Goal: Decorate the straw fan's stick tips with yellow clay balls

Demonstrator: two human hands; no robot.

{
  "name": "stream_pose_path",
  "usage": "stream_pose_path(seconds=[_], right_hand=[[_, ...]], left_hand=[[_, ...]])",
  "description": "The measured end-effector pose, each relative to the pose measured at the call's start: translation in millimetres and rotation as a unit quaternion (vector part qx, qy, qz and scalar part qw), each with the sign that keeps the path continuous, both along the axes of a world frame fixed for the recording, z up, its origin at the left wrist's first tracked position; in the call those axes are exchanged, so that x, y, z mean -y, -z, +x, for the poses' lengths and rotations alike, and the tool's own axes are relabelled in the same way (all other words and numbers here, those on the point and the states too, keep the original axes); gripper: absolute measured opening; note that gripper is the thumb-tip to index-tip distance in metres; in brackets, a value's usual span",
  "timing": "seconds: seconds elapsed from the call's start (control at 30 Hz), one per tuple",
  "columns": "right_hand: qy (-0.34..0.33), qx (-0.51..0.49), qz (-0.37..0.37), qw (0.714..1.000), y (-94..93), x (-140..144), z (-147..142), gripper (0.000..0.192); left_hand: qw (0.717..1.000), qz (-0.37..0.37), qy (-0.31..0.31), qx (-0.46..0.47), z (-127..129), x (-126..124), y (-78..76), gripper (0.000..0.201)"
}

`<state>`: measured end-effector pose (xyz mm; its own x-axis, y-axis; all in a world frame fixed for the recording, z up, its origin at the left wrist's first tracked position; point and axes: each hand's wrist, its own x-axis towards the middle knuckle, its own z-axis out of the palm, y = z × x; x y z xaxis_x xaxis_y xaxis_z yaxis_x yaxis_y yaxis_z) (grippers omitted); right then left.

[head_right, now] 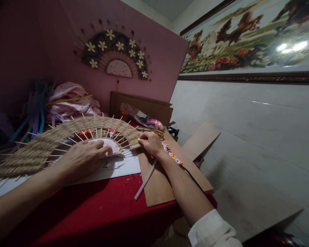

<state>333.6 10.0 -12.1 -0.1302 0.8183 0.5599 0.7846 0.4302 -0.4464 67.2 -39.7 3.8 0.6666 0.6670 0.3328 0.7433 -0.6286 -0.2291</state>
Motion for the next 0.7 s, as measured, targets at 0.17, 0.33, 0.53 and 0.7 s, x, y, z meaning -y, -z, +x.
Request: stream_pose_path(seconds=[0.17, 0.33, 0.53, 0.7], right_hand=[[0.003, -0.019, 0.017, 1.0, 1.1, -2.8, 1.9, 0.005], [-0.007, -0.011, -0.003, 1.0, -1.5, -0.2, 0.4, 0.005], [-0.011, -0.003, -0.01, 1.0, -1.8, 0.8, -0.1, 0.004], [-0.01, -0.01, -0.014, 1.0, -0.3, -0.5, 0.7, 0.004]], left_hand=[[1.0, -0.001, -0.002, 0.013, -0.1, 0.9, 0.4, 0.029], [1.0, -0.007, -0.003, 0.012, 0.2, 0.9, 0.1, 0.027], [1.0, -0.007, -0.009, 0.007, 0.4, -1.0, 1.0, 0.028], [1.0, 0.0, -0.005, 0.004, 0.2, -0.2, 0.6, 0.029]])
